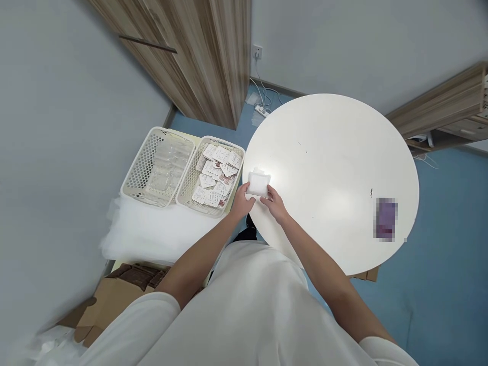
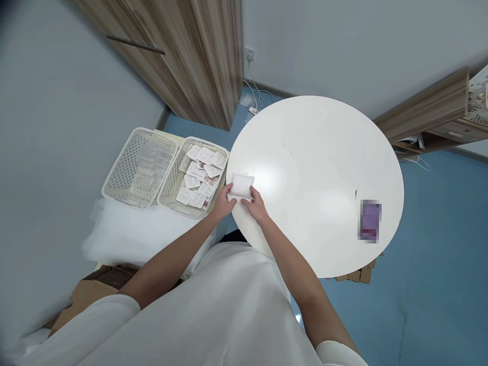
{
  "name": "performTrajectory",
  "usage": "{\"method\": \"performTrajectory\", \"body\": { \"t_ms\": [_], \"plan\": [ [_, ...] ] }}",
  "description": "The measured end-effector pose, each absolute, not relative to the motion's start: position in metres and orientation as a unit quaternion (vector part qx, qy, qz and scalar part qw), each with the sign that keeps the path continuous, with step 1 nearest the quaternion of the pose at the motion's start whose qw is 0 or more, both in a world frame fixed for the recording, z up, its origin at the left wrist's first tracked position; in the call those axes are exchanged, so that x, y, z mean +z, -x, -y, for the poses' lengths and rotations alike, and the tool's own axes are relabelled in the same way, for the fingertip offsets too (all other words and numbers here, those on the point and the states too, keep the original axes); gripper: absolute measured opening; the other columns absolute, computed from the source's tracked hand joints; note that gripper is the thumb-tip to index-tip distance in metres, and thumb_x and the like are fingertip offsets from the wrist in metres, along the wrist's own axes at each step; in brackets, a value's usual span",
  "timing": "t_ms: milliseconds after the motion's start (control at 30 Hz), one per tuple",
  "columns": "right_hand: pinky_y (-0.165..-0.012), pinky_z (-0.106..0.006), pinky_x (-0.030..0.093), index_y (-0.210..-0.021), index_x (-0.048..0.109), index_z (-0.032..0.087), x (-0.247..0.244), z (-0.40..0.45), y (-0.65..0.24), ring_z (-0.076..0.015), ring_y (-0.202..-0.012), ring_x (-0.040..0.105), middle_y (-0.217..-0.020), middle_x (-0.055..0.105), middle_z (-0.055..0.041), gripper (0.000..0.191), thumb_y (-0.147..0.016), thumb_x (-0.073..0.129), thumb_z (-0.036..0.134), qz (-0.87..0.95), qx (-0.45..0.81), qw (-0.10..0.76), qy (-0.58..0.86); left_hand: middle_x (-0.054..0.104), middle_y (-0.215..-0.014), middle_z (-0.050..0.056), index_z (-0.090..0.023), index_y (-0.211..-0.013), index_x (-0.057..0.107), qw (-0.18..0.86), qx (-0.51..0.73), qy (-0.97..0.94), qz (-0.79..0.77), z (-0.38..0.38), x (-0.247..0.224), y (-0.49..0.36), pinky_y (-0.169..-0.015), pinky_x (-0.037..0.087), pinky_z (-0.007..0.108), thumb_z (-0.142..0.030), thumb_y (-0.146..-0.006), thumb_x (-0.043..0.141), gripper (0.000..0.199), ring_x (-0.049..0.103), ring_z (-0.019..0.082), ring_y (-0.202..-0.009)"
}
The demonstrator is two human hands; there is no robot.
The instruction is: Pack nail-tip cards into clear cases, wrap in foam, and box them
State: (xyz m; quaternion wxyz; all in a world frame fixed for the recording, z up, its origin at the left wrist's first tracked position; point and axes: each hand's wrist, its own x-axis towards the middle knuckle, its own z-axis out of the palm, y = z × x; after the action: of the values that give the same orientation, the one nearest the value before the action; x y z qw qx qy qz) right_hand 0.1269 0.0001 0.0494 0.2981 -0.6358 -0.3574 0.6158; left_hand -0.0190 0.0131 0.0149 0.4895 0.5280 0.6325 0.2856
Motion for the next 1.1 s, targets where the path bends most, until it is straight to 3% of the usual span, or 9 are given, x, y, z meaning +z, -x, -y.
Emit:
{"method": "performTrajectory", "body": {
  "t_ms": [333, 500, 600, 767, 933, 1100],
  "plan": [
    [-0.1, -0.042, 0.028, -0.133, 0.028, 0.031, 0.046, -0.001, -0.136, -0.0211, -0.123, 0.033, -0.136, 0.036, -0.0018, 0.072, -0.069, 0.06, 0.033, 0.409, 0.615, 0.26, 0.622, 0.04, -0.127, 0.009, -0.02, -0.128, 0.033, 0.447, 0.284, -0.557, -0.639, -0.012, 0.012, 0.016, -0.101, 0.029, 0.04, -0.012, -0.07, 0.049, 0.061, 0.035, 0.024, -0.121],
    [-0.101, -0.041, 0.029, -0.136, 0.02, 0.031, 0.058, -0.001, -0.144, -0.0216, -0.125, 0.03, -0.143, 0.024, -0.0007, 0.08, -0.068, 0.062, 0.034, 0.413, 0.626, 0.25, 0.612, 0.029, -0.136, 0.011, -0.019, -0.134, 0.02, 0.447, 0.287, -0.545, -0.649, -0.005, 0.01, 0.011, -0.103, 0.024, 0.042, -0.014, -0.072, 0.05, 0.069, 0.029, 0.025, -0.125],
    [-0.098, -0.041, 0.033, -0.136, 0.016, 0.035, 0.065, 0.007, -0.156, -0.022, -0.124, 0.034, -0.145, 0.019, 0.0007, 0.08, -0.07, 0.061, 0.036, 0.417, 0.626, 0.264, 0.603, 0.024, -0.14, 0.01, -0.021, -0.136, 0.015, 0.443, 0.291, -0.538, -0.656, 0.005, 0.016, 0.007, -0.105, 0.02, 0.043, -0.015, -0.072, 0.053, 0.074, 0.022, 0.026, -0.129],
    [-0.09, -0.041, 0.042, -0.136, 0.017, 0.035, 0.078, 0.035, -0.186, -0.0232, -0.113, 0.048, -0.145, 0.019, -0.0033, 0.078, -0.071, 0.059, 0.039, 0.418, 0.632, 0.245, 0.604, 0.028, -0.139, 0.009, -0.021, -0.134, 0.022, 0.417, 0.293, -0.528, -0.68, 0.037, 0.044, 0.005, -0.106, 0.019, 0.042, -0.018, -0.074, 0.054, 0.068, 0.021, 0.026, -0.13],
    [-0.085, -0.04, 0.045, -0.135, 0.022, 0.034, 0.095, 0.064, -0.209, -0.021, -0.1, 0.056, -0.143, 0.025, -0.0068, 0.075, -0.07, 0.058, 0.038, 0.456, 0.617, 0.242, 0.595, 0.039, -0.133, 0.008, -0.021, -0.128, 0.035, 0.413, 0.281, -0.551, -0.668, 0.082, 0.076, 0.003, -0.099, 0.031, 0.039, -0.023, -0.076, 0.052, 0.055, 0.034, 0.024, -0.123],
    [-0.086, -0.04, 0.043, -0.134, 0.026, 0.029, 0.11, 0.084, -0.217, -0.0173, -0.09, 0.058, -0.136, 0.036, -0.0102, 0.071, -0.071, 0.057, 0.038, 0.496, 0.607, 0.245, 0.57, 0.058, -0.11, 0.007, -0.019, -0.118, 0.048, 0.457, 0.231, -0.598, -0.617, 0.116, 0.103, -0.005, -0.081, 0.045, 0.033, -0.026, -0.076, 0.049, 0.043, 0.055, 0.019, -0.095]
  ]
}}
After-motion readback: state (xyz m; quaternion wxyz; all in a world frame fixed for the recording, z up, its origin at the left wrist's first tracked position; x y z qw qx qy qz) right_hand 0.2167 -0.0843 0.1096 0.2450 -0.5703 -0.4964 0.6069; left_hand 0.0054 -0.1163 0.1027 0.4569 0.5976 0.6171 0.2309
